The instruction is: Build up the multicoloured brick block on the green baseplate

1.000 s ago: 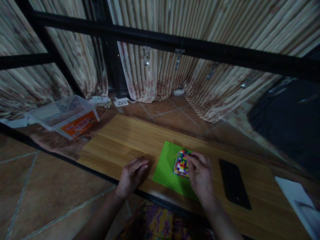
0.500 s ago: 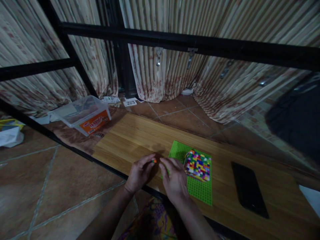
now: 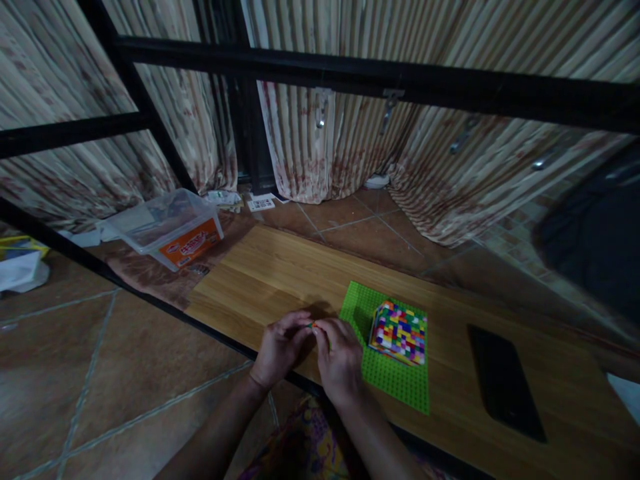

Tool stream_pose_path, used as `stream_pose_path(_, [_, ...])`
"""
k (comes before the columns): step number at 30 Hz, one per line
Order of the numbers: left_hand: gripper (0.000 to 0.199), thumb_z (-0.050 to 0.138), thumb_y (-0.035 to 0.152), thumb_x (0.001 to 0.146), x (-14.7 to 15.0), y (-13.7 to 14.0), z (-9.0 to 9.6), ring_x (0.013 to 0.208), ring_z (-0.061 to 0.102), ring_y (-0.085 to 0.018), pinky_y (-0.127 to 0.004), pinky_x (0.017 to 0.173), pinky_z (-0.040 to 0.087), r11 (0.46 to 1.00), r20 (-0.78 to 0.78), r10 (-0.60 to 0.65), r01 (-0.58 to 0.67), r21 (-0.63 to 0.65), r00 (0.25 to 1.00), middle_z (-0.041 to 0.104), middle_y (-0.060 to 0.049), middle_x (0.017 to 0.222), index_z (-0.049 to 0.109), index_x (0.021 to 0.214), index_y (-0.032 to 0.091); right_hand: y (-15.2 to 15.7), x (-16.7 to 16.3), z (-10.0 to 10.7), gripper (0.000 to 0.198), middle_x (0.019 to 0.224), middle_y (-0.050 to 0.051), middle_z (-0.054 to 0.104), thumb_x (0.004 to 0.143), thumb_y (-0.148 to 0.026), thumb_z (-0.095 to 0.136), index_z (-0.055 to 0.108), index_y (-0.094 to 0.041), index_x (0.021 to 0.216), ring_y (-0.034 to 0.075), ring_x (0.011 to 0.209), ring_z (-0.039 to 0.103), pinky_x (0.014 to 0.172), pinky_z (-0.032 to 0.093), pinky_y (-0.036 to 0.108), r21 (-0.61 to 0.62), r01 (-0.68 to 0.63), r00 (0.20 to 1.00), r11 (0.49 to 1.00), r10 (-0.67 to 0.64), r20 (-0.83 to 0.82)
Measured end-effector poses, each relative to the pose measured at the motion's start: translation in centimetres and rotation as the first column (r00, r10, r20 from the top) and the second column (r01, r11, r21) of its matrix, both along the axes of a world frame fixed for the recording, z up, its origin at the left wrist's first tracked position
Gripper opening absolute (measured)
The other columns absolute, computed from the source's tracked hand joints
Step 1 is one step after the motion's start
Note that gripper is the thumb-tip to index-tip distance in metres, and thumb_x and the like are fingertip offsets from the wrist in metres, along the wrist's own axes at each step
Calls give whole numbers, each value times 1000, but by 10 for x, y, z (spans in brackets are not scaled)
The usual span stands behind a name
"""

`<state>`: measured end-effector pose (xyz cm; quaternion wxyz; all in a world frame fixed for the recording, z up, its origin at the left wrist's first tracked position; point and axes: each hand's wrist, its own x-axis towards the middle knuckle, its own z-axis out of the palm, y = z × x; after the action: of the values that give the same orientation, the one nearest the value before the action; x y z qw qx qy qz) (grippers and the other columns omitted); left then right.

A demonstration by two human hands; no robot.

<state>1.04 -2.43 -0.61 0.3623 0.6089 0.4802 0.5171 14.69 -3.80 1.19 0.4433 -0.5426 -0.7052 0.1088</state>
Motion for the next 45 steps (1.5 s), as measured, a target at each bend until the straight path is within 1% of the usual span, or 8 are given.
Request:
stream_pose_path(3, [19,66,27,85,0,1,-1,86,73,-18,-28,81,61,999,41,6,-4,-44,999,76,-4,91,69,102,19,-5,2,7,18,91,6,72,95,-22,51,69,-21,93,18,87,65,80,52,32,23,23,998,999,-21,-64])
stream_pose_path(6, [24,66,31,85,-1,1,-2,89,73,-20,-31,83,61,997,69,11,-6,-74,998,76,-5,94,69,106,19,-11,13,21,14,89,4,73,92,-24,56,69,-21,93,17,82,68,76,54,30,-67,26,966,997,-42,-257])
stream_pose_path(11, [24,64,35,87,-3,1,-6,89,73,-21,-34,83,61,998,47,-11,14,-53,999,76,-7,98,71,104,19,-19,49,44,13,85,3,74,81,-32,70,70,-20,87,16,77,69,72,56,29,-271,39,793,962,-194,-578])
stream_pose_path(18, [22,65,34,87,-5,4,-8,90,72,-20,-33,85,60,1000,-66,-4,6,23,998,75,-7,99,72,102,20,-23,89,50,23,86,3,74,71,-35,78,73,-20,87,18,76,69,72,58,32,-335,142,694,931,-335,-638])
stream_pose_path(27, [18,66,32,86,-6,6,-8,90,72,-19,-30,83,59,999,-169,30,-23,46,985,75,-4,100,72,100,21,-22,119,52,28,83,4,75,79,-43,69,73,-19,94,19,70,70,67,58,33,-365,246,724,898,-420,-547])
stream_pose_path(34, [14,65,27,88,-6,6,-4,95,71,-19,-30,85,59,994,-197,-7,28,104,980,75,-4,102,73,97,22,-11,138,44,26,98,7,74,80,-41,67,76,-20,93,22,88,68,76,55,35,-283,257,837,924,-359,-412])
stream_pose_path(40, [15,64,28,88,-7,6,-3,90,72,-19,-30,82,60,990,-223,-11,41,132,975,75,-5,99,73,97,22,-2,136,44,30,98,8,71,91,-37,50,73,-20,99,20,88,67,79,53,33,-223,260,945,940,-294,-139])
stream_pose_path(45, [15,64,28,88,-7,7,-4,89,72,-19,-29,82,59,991,-241,-9,42,130,970,75,-5,96,73,98,22,5,132,46,29,94,7,72,92,-34,47,72,-20,98,21,83,67,78,51,35,-164,309,949,937,-294,110])
